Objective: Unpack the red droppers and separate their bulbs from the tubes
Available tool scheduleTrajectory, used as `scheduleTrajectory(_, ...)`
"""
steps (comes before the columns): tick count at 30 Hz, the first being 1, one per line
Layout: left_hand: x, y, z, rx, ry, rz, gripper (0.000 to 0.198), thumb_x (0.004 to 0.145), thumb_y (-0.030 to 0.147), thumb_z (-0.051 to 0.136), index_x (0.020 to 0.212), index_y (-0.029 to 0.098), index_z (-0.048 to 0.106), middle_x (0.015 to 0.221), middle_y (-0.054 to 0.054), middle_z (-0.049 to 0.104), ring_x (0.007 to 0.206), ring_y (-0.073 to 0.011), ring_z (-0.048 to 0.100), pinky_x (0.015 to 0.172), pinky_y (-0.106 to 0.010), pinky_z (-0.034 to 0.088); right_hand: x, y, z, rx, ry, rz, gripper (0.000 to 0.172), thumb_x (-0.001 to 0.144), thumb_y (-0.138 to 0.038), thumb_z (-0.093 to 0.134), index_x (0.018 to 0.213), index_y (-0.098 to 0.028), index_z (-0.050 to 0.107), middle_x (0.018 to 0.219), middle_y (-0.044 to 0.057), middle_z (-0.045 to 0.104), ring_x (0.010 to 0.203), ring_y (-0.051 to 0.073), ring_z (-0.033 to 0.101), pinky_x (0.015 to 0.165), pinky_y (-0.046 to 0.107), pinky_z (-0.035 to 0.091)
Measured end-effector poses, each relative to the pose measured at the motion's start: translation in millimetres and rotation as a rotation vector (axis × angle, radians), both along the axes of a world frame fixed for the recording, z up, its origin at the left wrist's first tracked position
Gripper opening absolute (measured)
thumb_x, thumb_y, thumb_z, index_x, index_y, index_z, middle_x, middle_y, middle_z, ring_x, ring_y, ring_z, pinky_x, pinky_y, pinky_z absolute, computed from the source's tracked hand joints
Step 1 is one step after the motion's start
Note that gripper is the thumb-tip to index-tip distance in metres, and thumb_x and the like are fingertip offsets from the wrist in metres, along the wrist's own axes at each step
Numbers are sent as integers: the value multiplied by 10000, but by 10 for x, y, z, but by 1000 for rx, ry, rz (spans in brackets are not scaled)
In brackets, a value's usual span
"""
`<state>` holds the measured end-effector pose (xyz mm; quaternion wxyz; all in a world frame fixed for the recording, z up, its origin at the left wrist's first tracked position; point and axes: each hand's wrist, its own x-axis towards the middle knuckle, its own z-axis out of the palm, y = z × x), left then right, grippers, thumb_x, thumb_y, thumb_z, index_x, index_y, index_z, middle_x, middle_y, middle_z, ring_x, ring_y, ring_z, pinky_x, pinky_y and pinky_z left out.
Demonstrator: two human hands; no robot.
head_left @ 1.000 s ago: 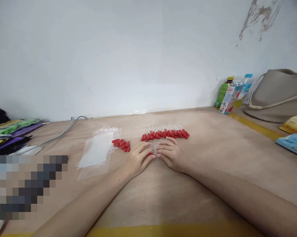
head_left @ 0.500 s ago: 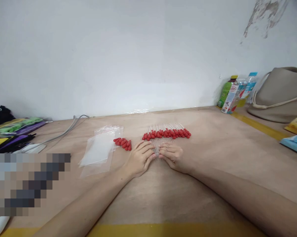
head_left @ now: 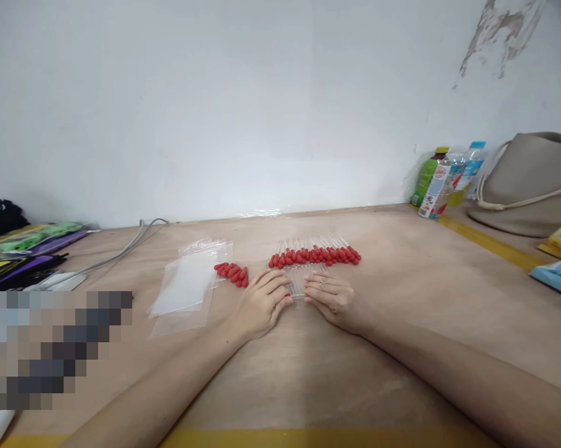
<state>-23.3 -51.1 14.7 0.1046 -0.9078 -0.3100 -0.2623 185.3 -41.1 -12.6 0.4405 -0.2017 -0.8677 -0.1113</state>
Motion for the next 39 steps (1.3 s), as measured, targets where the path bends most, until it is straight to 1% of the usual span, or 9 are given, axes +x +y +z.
scheduleTrajectory(9,-69,-7,-17,20,-21,27,187,871,203,405,766,150,550,1286,-87,459,1249,-232,323,999,-415,323,96,23,39,8,98,15,164,829,-136,489,935,-170,610,918,52,668,954,154,586,899,356,456)
scheduleTrajectory(13,-139,-25,-52,6,-109,84,178,868,228,420,755,165,542,1023,-80,577,946,-181,534,796,-322,453,181,47,63,-67,147,-195,135,829,-219,521,868,-199,648,764,23,660,725,129,593,723,300,434)
scheduleTrajectory(15,-157,-20,-70,-3,-169,93,157,867,237,425,797,175,551,830,-46,555,748,-133,533,672,-259,461,182,47,60,-101,109,-315,158,835,-253,511,859,-219,663,664,7,619,620,113,549,654,288,371)
scheduleTrajectory(17,-173,3,-68,0,-228,118,151,870,216,412,862,178,557,784,-34,509,715,-122,511,650,-241,454,162,43,58,-137,74,-386,190,846,-252,478,873,-222,663,631,5,587,610,113,528,647,284,327)
scheduleTrajectory(21,-275,109,25,66,-308,224,254,859,148,369,1056,184,525,922,-75,468,845,-159,499,730,-296,460,116,61,58,-171,103,-426,227,853,-238,425,861,-179,644,683,27,611,656,125,536,688,282,299)
scheduleTrajectory(23,-390,185,98,98,-370,287,294,849,145,362,1098,188,511,936,-80,440,819,-158,504,706,-304,471,103,82,55,-167,135,-449,230,850,-254,427,815,-172,639,674,30,622,640,128,534,695,285,290)
scheduleTrajectory(27,-725,337,220,124,-494,487,253,823,202,413,1045,184,532,888,-59,470,716,-139,521,663,-294,471,80,107,50,-145,144,-474,214,828,-234,452,737,-179,638,620,15,625,592,124,518,682,294,269)
scheduleTrajectory(31,-998,433,246,42,-559,641,246,780,298,494,988,168,498,855,-37,557,667,-138,535,603,-269,447,53,95,46,-142,96,-450,165,785,-190,488,728,-182,643,588,4,612,592,124,508,683,302,260)
scheduleTrajectory(39,-1021,484,180,-37,-482,742,218,730,384,533,828,191,504,819,-10,600,736,-168,548,644,-278,400,6,44,62,-165,-40,-441,170,790,-290,513,805,-195,654,665,21,613,675,151,501,716,328,261)
